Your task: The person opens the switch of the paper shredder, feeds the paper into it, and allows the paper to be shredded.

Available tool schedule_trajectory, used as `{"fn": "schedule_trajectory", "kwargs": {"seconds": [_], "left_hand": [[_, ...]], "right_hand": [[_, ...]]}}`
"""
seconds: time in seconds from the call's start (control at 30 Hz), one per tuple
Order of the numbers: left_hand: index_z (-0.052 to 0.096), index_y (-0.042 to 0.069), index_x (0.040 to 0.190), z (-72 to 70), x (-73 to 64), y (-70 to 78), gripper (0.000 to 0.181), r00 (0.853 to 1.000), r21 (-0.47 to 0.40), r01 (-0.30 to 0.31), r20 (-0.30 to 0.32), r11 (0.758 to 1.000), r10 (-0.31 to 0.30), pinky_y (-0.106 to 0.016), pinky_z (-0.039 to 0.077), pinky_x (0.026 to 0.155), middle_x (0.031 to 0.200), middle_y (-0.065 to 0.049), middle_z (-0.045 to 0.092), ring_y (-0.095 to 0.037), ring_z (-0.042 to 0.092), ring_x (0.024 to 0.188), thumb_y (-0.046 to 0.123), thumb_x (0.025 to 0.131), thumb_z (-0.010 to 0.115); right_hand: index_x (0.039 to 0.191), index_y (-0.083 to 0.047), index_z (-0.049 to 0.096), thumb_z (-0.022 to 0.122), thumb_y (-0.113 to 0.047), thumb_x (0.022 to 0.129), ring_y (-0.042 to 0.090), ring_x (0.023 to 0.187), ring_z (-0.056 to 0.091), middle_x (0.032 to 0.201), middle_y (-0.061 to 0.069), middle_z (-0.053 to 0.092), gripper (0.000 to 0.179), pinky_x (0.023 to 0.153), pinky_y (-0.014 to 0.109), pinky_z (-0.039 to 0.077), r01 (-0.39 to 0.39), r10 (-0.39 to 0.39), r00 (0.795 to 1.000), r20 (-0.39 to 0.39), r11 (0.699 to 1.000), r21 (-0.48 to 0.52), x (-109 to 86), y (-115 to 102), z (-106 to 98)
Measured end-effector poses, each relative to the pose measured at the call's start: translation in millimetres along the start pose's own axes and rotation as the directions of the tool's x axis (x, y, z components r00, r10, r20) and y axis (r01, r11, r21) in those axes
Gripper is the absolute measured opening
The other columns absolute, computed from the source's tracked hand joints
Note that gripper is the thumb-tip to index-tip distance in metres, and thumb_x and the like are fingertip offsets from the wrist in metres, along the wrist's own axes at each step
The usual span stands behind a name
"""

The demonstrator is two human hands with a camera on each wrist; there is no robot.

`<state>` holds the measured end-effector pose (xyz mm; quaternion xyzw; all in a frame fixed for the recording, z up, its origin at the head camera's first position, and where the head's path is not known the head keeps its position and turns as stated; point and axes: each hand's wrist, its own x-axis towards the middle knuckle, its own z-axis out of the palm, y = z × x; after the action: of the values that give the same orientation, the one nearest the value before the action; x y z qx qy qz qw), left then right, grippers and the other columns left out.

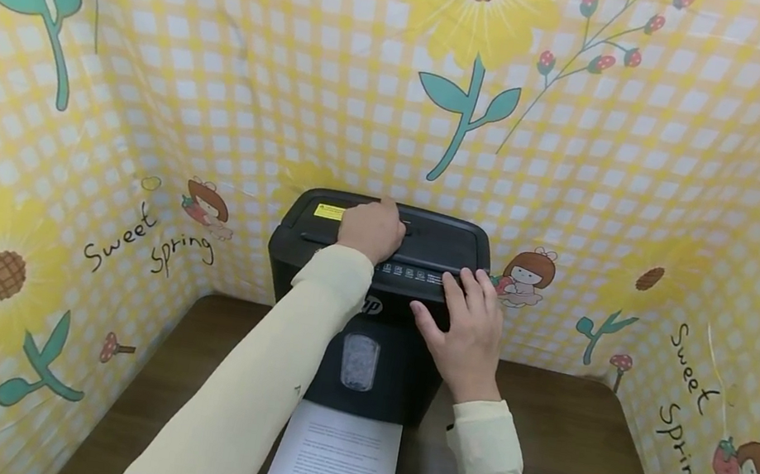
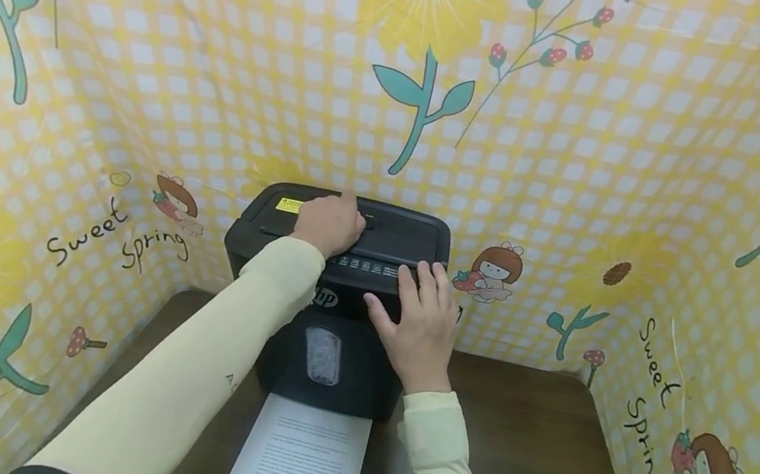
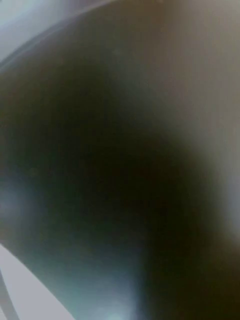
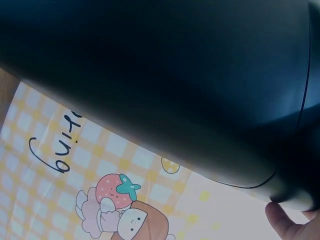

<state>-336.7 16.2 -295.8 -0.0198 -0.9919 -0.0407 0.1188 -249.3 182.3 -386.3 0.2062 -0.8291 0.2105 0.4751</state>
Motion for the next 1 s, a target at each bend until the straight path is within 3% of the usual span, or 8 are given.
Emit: {"fn": "schedule_trajectory", "kwargs": {"seconds": [0.47, 0.83, 1.0], "left_hand": [[0.054, 0.007, 0.093, 3.2, -1.7, -6.2, 0.031, 0.999, -0.044, 0.000, -0.049, 0.999, -0.002, -0.037, 0.044, 0.048, 0.059, -0.005, 0.050, -0.019, 0.050, 0.049, 0.035, 0.090, 0.040], [0.045, 0.003, 0.120, 4.5, -3.8, -15.0, 0.045, 1.000, -0.087, -0.030, -0.010, 0.996, 0.029, -0.038, 0.044, 0.052, 0.062, -0.005, 0.051, -0.021, 0.051, 0.053, 0.037, 0.091, 0.036], [0.043, 0.002, 0.121, 2.7, -7.0, -15.5, 0.045, 0.999, -0.072, -0.049, -0.009, 0.996, 0.048, -0.037, 0.044, 0.051, 0.062, -0.005, 0.052, -0.020, 0.051, 0.052, 0.035, 0.092, 0.037]], "right_hand": [[0.116, -0.008, 0.059, 0.059, -0.051, 0.077, 0.031, 0.121, 0.035, 0.121, 0.015, 0.051, 0.058, 0.095, 0.048, 0.028, -0.011, 0.011, 1.000, 0.013, 1.000, -0.003, -0.6, -2, 0], [0.115, -0.008, 0.059, 0.061, -0.049, 0.076, 0.031, 0.120, 0.036, 0.120, 0.015, 0.051, 0.057, 0.096, 0.046, 0.027, -0.007, 0.007, 1.000, 0.012, 1.000, -0.006, 0.7, -2, 1], [0.115, -0.007, 0.059, 0.061, -0.049, 0.077, 0.031, 0.120, 0.036, 0.121, 0.016, 0.051, 0.057, 0.098, 0.044, 0.025, -0.007, 0.007, 1.000, 0.024, 1.000, -0.010, -0.4, -2, 1]]}}
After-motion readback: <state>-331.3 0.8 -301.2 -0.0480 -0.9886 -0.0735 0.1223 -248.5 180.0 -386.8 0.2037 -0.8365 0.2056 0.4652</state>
